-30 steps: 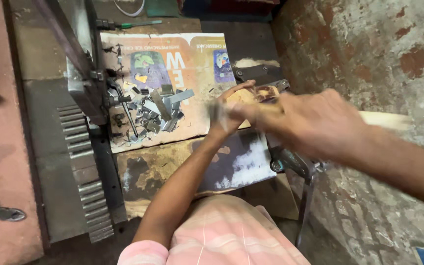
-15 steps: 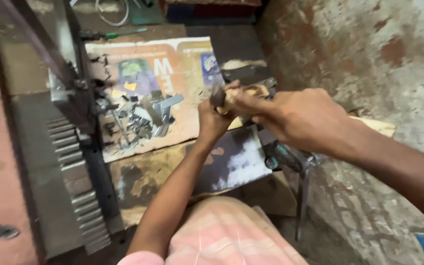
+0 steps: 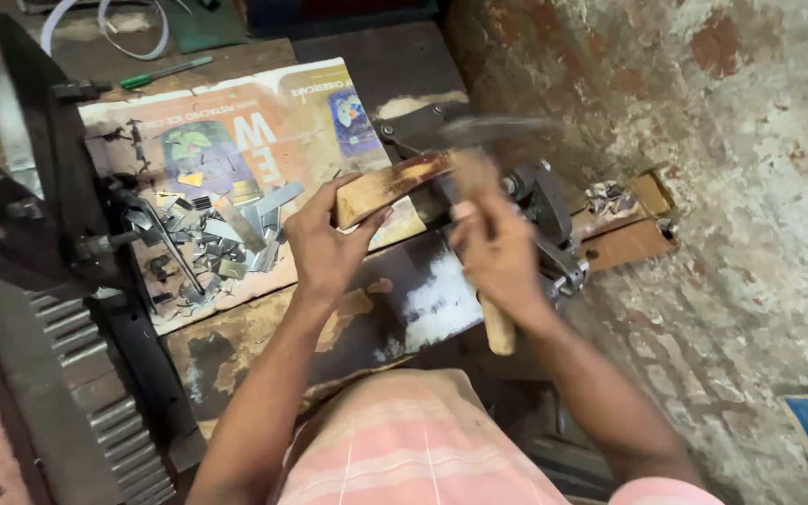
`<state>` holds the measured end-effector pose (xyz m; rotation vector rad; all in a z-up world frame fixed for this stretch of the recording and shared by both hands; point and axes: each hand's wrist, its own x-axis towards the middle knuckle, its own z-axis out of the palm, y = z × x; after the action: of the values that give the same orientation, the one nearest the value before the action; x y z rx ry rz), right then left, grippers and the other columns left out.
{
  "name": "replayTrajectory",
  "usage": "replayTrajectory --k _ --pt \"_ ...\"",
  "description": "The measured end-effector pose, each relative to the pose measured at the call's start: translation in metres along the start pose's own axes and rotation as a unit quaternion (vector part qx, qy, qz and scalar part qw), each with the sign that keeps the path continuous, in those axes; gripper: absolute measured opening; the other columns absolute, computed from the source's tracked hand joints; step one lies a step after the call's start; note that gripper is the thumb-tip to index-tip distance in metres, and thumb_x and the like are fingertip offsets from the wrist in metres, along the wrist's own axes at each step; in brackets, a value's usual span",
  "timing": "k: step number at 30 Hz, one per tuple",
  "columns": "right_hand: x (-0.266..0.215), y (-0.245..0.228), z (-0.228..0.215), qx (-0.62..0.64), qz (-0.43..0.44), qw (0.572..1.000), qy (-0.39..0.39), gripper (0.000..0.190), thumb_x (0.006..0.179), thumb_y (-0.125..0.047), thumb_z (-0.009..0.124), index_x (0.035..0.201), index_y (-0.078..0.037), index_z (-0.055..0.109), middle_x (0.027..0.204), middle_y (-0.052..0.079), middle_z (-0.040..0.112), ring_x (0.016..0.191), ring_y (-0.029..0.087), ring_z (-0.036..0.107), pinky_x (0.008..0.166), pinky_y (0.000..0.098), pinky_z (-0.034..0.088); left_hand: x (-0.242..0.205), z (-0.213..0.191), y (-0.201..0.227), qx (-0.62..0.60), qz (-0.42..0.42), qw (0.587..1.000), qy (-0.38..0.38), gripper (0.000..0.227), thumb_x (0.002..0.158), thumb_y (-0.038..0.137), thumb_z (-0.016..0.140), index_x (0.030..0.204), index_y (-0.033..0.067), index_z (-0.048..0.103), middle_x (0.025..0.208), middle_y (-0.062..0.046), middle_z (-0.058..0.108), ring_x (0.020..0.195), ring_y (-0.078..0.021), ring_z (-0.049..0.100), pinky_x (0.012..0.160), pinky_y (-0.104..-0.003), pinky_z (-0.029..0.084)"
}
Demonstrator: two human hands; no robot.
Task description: The person uses a hammer to strike a metal part secured in a vise. They repeatedly adjust the metal piece and hammer it, then use a wooden block to strike the metal part. Finally, they open a small container and place the metal part inside.
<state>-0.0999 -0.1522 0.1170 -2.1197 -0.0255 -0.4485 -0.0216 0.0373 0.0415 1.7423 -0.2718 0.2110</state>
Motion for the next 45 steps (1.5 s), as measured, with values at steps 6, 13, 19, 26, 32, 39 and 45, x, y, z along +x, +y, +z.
replayTrajectory --k 6,13,19,26,32,39,45 --pt "-0.006 0.007 0.014 0.098 0.212 0.972 -0.004 0.061 0.103 -0.021 0.054 0.161 -0.019 0.034 0.071 0.003 0.061 0.045 0.007 0.049 0.041 0.0248 0.046 -0.001 0.004 -0.002 -0.008 0.044 0.999 0.012 0.05 0.078 0.014 0.093 0.121 0.0006 0.071 0.102 -0.014 0.078 0.093 -0.0159 0.076 0.083 -0.029 0.059" --pt "-0.017 0.029 0.019 0.014 0.242 0.969 -0.055 0.062 0.103 -0.021 0.056 0.161 -0.018 0.035 0.069 0.005 0.062 0.054 0.009 0.054 0.048 0.0255 0.048 -0.021 0.005 -0.031 0.018 -0.01 1.0 0.018 0.051 0.077 0.014 0.094 0.12 -0.0006 0.071 0.105 -0.012 0.077 0.095 -0.0149 0.073 0.083 -0.029 0.059" --pt "-0.029 0.037 0.018 0.04 0.083 0.995 0.05 0.06 0.111 -0.019 0.057 0.166 -0.014 0.031 0.084 0.003 0.064 0.063 0.005 0.055 0.056 0.0225 0.05 -0.028 0.001 -0.039 -0.059 0.01 0.998 0.019 0.05 0.081 0.01 0.091 0.125 -0.0025 0.069 0.109 -0.014 0.075 0.099 -0.0157 0.072 0.089 -0.03 0.058" --pt "-0.026 0.04 0.012 0.125 0.259 0.958 -0.011 0.064 0.102 -0.02 0.058 0.161 -0.02 0.033 0.073 0.002 0.064 0.045 0.004 0.049 0.039 0.0229 0.045 -0.005 0.016 0.006 -0.017 0.065 0.998 0.016 0.049 0.082 0.013 0.093 0.122 -0.0026 0.069 0.105 -0.014 0.077 0.093 -0.0153 0.074 0.083 -0.029 0.06" --pt "0.002 0.025 -0.049 0.104 0.19 0.976 0.031 0.066 0.103 -0.02 0.06 0.163 -0.017 0.034 0.083 0.002 0.068 0.05 0.005 0.052 0.042 0.0228 0.047 -0.001 0.023 0.025 -0.008 0.084 0.996 0.038 0.048 0.084 0.017 0.091 0.123 0.0003 0.069 0.104 -0.014 0.078 0.093 -0.0148 0.076 0.081 -0.028 0.06" --pt "0.009 0.013 -0.015 0.348 0.28 0.879 0.17 0.055 0.106 -0.02 0.046 0.153 0.008 0.044 0.087 0.006 0.068 0.064 0.008 0.064 0.058 0.0209 0.055 -0.01 0.018 0.007 -0.051 0.066 0.996 0.026 0.046 0.086 0.016 0.089 0.124 0.0001 0.068 0.106 -0.013 0.077 0.099 -0.0147 0.075 0.087 -0.028 0.06" --pt "-0.014 0.01 -0.022 0.034 0.216 0.976 -0.02 0.068 0.099 -0.019 0.056 0.162 -0.02 0.03 0.085 0.004 0.068 0.049 0.006 0.053 0.04 0.0263 0.049 -0.01 0.012 0.0 0.061 0.016 0.998 0.02 0.051 0.075 0.017 0.096 0.119 0.0034 0.075 0.091 -0.01 0.078 0.068 -0.0177 0.064 0.064 -0.028 0.052"
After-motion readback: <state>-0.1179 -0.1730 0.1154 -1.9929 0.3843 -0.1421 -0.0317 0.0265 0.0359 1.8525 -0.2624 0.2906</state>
